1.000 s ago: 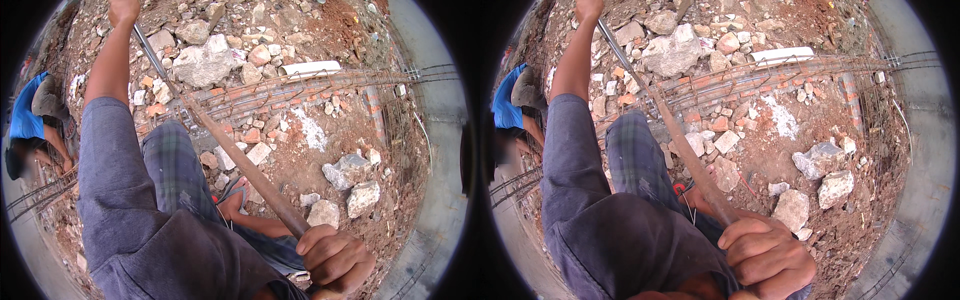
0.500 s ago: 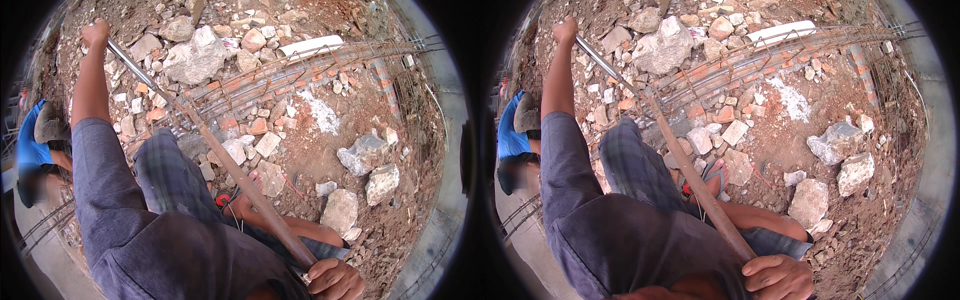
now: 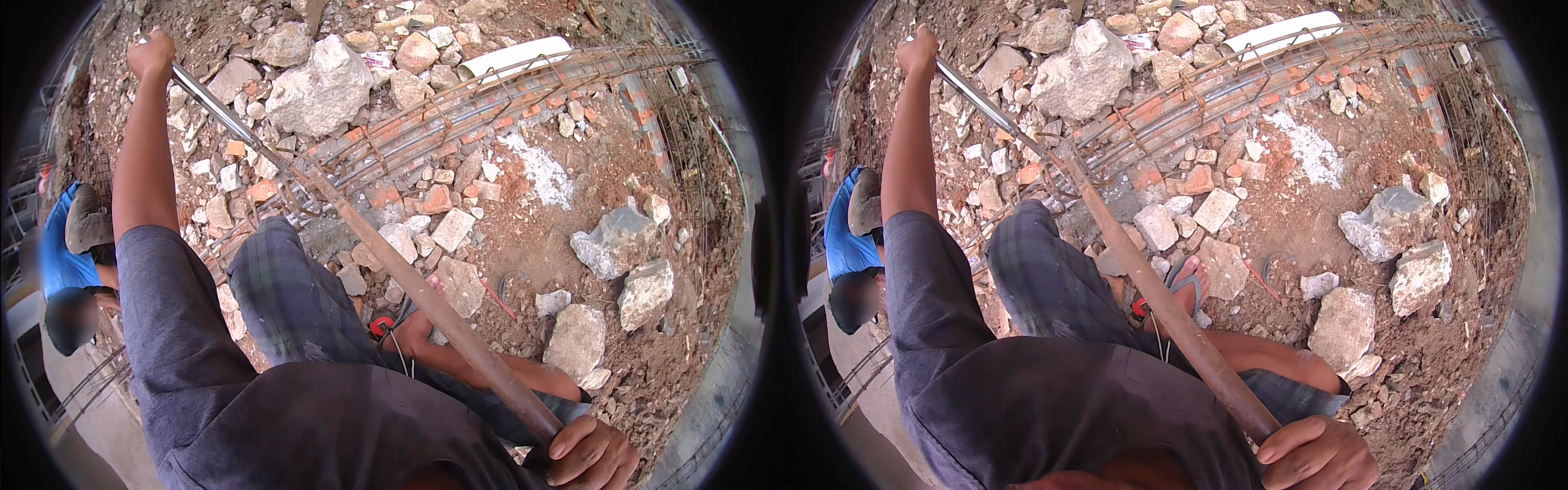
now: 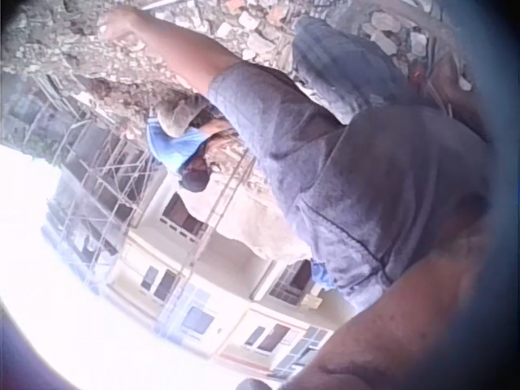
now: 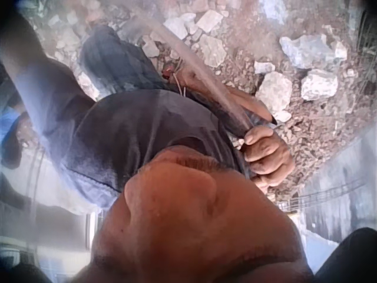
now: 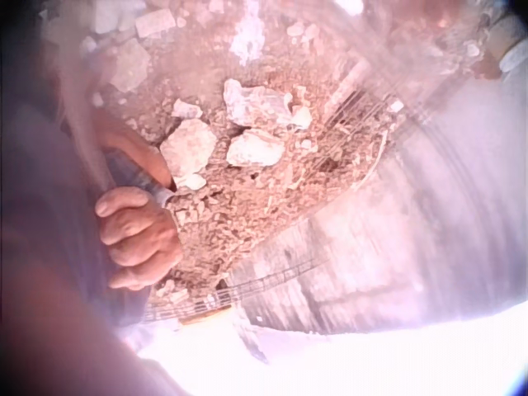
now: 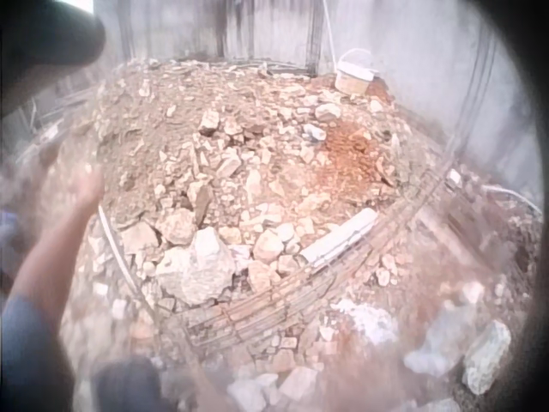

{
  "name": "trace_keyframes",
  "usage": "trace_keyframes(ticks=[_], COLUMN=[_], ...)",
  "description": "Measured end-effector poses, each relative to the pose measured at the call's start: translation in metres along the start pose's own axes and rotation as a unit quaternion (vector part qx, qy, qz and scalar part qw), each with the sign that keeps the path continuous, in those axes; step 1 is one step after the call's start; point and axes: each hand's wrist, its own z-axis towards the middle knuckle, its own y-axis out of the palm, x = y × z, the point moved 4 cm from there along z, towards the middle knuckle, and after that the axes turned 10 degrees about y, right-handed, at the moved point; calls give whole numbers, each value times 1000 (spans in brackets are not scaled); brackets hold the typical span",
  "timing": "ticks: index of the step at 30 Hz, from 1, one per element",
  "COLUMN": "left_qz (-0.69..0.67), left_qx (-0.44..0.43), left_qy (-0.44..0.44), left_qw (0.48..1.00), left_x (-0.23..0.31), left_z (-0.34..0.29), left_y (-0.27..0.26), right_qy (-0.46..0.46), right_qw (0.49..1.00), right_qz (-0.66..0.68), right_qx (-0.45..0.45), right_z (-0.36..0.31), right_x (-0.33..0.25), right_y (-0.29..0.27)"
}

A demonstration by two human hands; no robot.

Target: The person uses a metal bar to bend and secure wire ties around a rebar cage on a construction site. They repeatedly twist and tighten the ties to fasten the intersecting steel bars together.

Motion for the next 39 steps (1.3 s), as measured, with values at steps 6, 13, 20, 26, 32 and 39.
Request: trace_keyframes(ticks=[6, 13, 20, 26, 32, 39], left_qz=[-50, 225, -455, -611, -683, -682], left_qx=[-5, 89, 50, -6, -23, 27], left_qy=[6, 367, 36, 36, 135, 47], left_qw=[999, 898, 888, 791, 717, 730], left_x=[1, -48, -14, 12, 32, -21], left_z=[-8, 45, -33, -79, -112, -123], left_y=[10, 70, -27, -127, -165, -154], right_qy=[-43, 16, 26, 18, 94, 152], right_qw=[999, 1000, 993, 980, 994, 986], right_qz=[23, 19, 19, 31, 20, -67], right_qx=[-11, -13, 115, 196, 49, -29], right_z=[12, 6, 27, 73, 171, 273], right_x=[5, -6, -1, -6, -29, -22], right_y=[-1, -14, 29, 30, 8, 57])
